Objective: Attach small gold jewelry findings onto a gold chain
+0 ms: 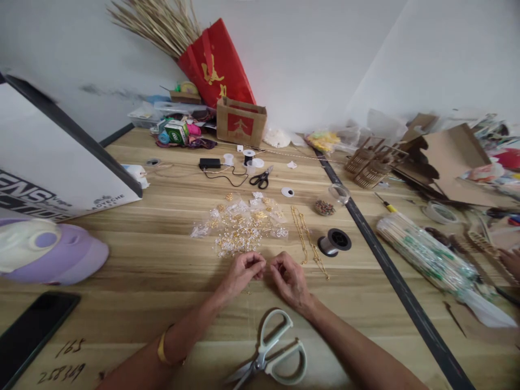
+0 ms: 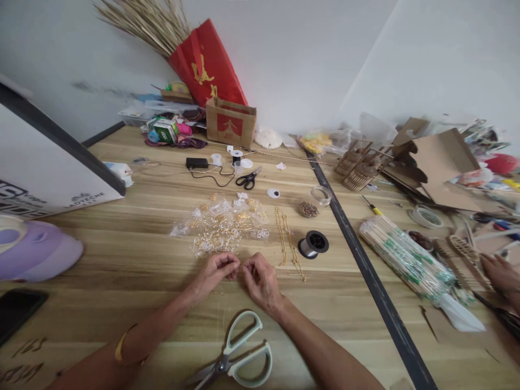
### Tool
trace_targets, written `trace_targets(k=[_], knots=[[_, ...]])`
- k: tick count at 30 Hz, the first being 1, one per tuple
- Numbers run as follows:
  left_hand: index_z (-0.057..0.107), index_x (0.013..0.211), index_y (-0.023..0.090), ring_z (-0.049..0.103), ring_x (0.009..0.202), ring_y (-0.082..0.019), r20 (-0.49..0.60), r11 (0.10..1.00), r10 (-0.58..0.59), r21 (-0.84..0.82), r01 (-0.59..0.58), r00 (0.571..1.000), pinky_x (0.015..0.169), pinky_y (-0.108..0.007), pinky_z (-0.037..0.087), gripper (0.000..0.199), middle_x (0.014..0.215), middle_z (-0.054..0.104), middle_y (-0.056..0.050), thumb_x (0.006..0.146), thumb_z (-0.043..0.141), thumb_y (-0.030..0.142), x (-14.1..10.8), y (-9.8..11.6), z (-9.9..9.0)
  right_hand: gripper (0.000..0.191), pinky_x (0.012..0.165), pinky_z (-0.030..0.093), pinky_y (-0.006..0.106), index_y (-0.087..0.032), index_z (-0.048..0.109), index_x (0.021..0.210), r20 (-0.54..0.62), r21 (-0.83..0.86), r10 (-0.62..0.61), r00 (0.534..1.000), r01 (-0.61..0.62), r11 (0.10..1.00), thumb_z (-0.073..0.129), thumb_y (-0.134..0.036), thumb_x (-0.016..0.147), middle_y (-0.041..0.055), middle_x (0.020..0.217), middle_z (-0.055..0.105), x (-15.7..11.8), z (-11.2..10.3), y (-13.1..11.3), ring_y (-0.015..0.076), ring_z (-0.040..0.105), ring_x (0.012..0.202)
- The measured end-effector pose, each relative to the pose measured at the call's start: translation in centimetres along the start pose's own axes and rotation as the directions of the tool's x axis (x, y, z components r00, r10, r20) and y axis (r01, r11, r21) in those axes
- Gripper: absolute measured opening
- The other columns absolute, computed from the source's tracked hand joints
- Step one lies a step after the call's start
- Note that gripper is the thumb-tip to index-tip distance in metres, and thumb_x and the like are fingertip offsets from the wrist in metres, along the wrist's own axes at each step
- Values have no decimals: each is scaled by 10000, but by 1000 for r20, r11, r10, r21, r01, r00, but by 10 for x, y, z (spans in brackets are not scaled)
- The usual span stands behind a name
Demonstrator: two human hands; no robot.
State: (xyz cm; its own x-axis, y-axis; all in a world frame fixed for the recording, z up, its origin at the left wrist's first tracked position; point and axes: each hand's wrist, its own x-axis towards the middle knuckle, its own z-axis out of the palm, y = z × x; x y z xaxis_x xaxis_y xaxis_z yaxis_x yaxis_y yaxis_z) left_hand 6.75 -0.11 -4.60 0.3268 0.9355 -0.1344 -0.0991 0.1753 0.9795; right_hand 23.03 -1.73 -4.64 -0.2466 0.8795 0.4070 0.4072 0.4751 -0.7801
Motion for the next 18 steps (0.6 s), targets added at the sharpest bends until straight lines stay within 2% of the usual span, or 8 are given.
trace_targets(k=[8,18], knots=[[584,703,128,510,532,-95,-11,1000,-11,19,11,1000,543,-227,420,248,572,551,18,716,649,367,-3,9,2,76,508,383,219,-181,542,796,-7,2,-18,1000,18,1000,511,-172,864,1,689,510,0,-1,1,102,470,565],[583,720,129,509,536,-100,-16,998,7,57,-6,1000,545,-228,429,230,564,552,14,738,627,354,-2,6,2,94,510,384,225,-186,539,781,-17,-23,-12,1000,11,1000,504,-189,869,6,691,527,-2,-1,4,109,480,572]])
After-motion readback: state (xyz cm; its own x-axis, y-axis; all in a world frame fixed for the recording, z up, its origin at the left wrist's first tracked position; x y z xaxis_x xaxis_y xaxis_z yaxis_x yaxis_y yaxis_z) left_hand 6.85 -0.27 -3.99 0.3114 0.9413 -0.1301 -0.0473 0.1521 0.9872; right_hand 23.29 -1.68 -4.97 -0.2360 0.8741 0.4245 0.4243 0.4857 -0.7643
